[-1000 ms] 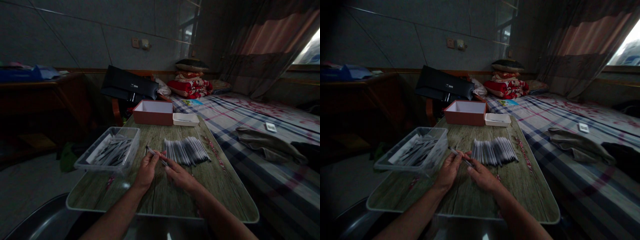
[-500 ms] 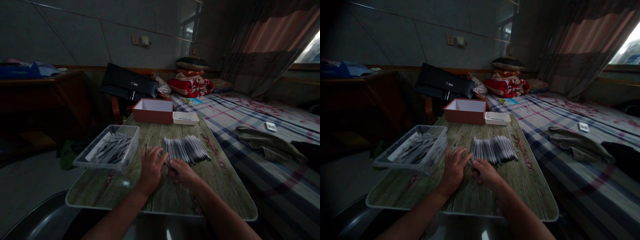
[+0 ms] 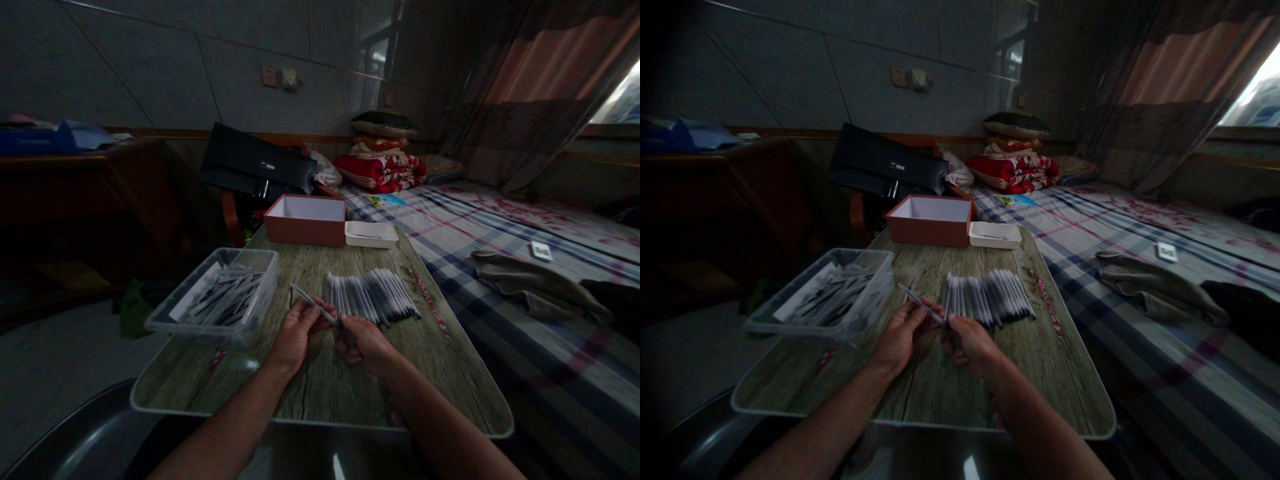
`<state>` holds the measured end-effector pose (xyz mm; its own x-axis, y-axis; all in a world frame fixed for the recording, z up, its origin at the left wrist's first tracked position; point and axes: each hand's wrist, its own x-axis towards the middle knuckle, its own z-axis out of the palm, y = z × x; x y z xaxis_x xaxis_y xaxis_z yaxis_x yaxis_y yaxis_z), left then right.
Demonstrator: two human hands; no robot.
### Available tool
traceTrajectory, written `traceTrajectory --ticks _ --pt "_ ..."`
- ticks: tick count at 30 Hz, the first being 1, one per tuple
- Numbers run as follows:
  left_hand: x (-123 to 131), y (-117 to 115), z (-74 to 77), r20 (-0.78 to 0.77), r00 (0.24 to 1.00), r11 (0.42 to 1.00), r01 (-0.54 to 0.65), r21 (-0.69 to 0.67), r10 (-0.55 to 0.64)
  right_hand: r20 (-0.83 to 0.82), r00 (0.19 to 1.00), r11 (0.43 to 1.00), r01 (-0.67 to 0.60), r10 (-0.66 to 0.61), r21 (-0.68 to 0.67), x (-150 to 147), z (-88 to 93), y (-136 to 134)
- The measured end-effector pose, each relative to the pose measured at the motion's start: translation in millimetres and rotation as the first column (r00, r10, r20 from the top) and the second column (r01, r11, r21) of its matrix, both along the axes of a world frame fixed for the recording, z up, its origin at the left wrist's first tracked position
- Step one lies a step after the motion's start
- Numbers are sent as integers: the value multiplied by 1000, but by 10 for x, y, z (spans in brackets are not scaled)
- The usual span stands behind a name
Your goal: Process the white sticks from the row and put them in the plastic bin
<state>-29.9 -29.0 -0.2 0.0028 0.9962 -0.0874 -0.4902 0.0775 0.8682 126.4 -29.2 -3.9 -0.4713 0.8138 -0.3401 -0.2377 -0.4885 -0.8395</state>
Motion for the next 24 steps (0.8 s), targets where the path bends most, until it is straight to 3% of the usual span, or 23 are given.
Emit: traceTrajectory --ticks 4,10,13,17,24 --pt "3 1 -1 14 999 999 -40 2 40 -17 999 999 35 -34 16 -6 -11 10" --pt "17 8 3 -24 996 996 -88 -2 88 -17 991 969 134 -133 207 -45 -12 -5" --pt "17 0 -6 -25 997 997 -77 9 77 -59 991 976 131 -123 172 -34 13 -8" --pt "25 -17 -7 -68 995 997 -71 26 72 33 994 991 103 -107 86 -14 -17 21" --pt "23 -15 6 -59 995 996 -78 48 81 7 991 964 128 -133 235 -44 -26 4"
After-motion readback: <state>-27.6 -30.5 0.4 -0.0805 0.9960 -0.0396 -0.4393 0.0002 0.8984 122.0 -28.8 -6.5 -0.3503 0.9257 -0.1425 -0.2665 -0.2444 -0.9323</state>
